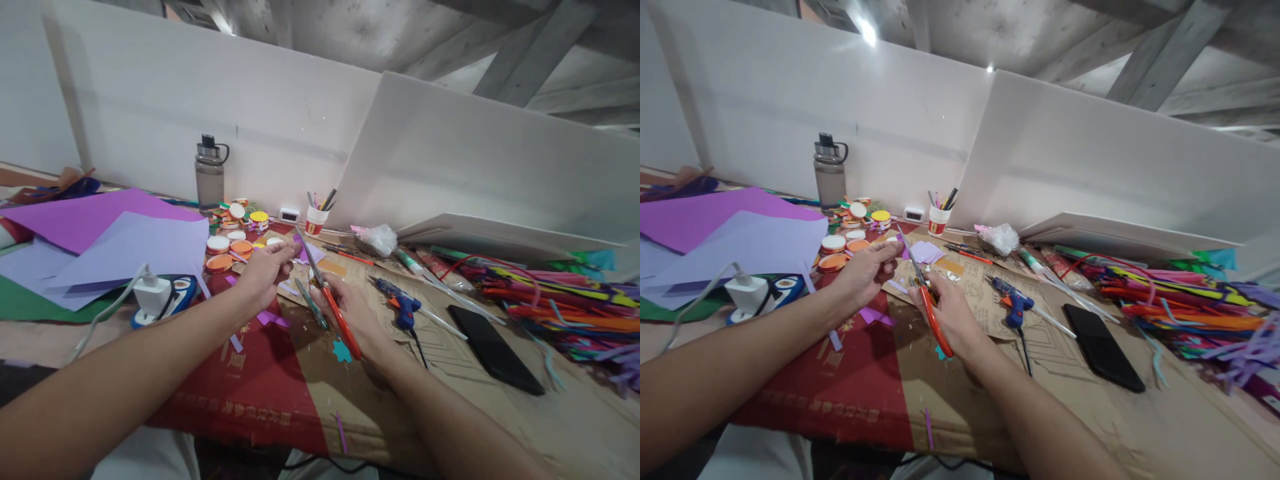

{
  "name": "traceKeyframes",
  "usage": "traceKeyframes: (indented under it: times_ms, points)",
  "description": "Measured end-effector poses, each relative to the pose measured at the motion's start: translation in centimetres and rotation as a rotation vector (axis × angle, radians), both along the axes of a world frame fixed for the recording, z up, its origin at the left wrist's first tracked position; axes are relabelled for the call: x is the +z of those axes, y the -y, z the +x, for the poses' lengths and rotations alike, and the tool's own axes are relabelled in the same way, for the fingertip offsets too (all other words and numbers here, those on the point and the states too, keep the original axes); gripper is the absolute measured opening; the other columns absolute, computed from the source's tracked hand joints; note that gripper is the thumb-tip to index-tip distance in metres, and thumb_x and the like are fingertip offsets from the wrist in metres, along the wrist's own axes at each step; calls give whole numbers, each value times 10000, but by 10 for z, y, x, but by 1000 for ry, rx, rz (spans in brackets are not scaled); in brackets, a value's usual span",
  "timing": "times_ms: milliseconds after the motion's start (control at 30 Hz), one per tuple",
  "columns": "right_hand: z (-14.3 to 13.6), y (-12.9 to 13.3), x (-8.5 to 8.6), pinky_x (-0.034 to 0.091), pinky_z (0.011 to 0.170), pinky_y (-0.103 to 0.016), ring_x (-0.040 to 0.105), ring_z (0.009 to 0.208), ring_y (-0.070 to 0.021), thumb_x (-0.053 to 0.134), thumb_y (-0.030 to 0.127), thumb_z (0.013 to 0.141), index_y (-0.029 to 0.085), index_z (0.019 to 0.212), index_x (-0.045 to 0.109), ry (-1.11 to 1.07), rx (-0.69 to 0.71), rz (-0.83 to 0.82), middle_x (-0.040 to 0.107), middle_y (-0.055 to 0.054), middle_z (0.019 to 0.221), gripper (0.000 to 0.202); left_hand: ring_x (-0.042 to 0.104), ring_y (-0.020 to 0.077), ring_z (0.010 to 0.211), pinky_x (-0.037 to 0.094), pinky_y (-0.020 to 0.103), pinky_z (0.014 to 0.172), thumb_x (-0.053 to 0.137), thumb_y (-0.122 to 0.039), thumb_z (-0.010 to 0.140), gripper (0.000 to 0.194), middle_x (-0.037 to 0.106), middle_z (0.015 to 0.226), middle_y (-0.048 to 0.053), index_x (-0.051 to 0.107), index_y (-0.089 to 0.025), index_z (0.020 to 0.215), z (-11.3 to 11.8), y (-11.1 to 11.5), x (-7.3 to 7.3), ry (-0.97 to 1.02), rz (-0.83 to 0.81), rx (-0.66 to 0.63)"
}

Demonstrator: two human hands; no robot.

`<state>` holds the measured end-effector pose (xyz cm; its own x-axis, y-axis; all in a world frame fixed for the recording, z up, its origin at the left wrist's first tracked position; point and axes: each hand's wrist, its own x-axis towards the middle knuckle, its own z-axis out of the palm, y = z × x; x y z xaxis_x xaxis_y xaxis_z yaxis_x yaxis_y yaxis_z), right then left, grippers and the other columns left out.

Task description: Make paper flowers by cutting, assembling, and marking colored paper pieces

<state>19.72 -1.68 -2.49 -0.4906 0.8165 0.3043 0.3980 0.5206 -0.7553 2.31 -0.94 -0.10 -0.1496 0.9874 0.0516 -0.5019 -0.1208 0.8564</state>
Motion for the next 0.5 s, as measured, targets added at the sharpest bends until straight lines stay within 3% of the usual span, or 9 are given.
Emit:
traceKeyframes:
  times_ms: [333, 500]
  points:
    - [-1, 0, -2, 370, 620, -245, 454, 700, -138, 555, 441, 875, 190, 895, 582, -19, 3, -41, 524, 1, 767, 254, 356, 17, 415, 228, 150, 399, 762, -193, 654, 178, 468, 537, -48, 604, -113, 657, -1, -1, -1, 2, -28, 0]
    - [-1, -1, -5, 333, 554, -231, 409, 634, -121, 571, 423, 863, 189, 893, 590, -21, -11, -72, 490, 11, 718, 237, 362, 20, 414, 229, 152, 394, 768, -211, 655, 193, 467, 536, -48, 599, -117, 660, -2, -1, -2, -6, -25, -5]
